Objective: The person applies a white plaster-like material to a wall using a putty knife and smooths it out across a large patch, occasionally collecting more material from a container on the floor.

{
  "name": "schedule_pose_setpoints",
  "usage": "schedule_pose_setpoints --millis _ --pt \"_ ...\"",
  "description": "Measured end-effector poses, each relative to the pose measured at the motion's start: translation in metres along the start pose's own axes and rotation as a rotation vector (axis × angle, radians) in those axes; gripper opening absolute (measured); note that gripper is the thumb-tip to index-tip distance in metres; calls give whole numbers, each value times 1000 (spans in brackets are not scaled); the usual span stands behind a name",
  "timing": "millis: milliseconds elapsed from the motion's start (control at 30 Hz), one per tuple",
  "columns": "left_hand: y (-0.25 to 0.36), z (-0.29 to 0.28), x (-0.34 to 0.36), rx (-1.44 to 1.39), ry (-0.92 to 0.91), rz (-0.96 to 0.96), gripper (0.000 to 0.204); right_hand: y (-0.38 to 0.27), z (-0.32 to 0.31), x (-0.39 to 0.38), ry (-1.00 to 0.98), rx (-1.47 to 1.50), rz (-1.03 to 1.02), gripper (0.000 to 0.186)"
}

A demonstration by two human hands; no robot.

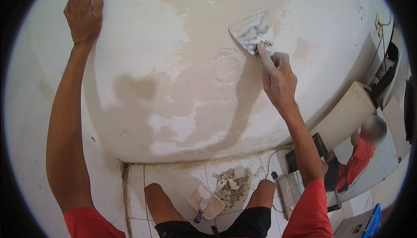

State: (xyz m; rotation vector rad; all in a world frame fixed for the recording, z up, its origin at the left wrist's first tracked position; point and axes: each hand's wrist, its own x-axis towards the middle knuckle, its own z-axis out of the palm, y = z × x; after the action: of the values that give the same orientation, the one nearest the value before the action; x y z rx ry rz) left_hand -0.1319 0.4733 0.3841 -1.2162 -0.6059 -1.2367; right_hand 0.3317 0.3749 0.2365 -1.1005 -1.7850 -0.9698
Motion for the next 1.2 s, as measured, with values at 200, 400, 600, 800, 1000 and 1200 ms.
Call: schedule_pose_setpoints --millis 200,400,600,800,1000,1200 --pt "-3 1 -6 112 -10 0 50 17 -5 -64 -123 -83 -46 70" --pt "-1 -1 -3 68 -116 -70 54 43 -30 -99 -170 -104 133 59" --pt "1 -1 -6 80 -44 -55 51 28 -27 0 82 38 189 50" --pt "-3 0 -1 -13 -18 -5 51 47 -49 38 8 -157 -320 59" --pt "2 0 -3 47 -39 -28 51 53 -61 72 -140 -231 -581 58" --pt "-2 4 -6 39 -33 -57 51 65 -61 86 -164 -215 -637 54"
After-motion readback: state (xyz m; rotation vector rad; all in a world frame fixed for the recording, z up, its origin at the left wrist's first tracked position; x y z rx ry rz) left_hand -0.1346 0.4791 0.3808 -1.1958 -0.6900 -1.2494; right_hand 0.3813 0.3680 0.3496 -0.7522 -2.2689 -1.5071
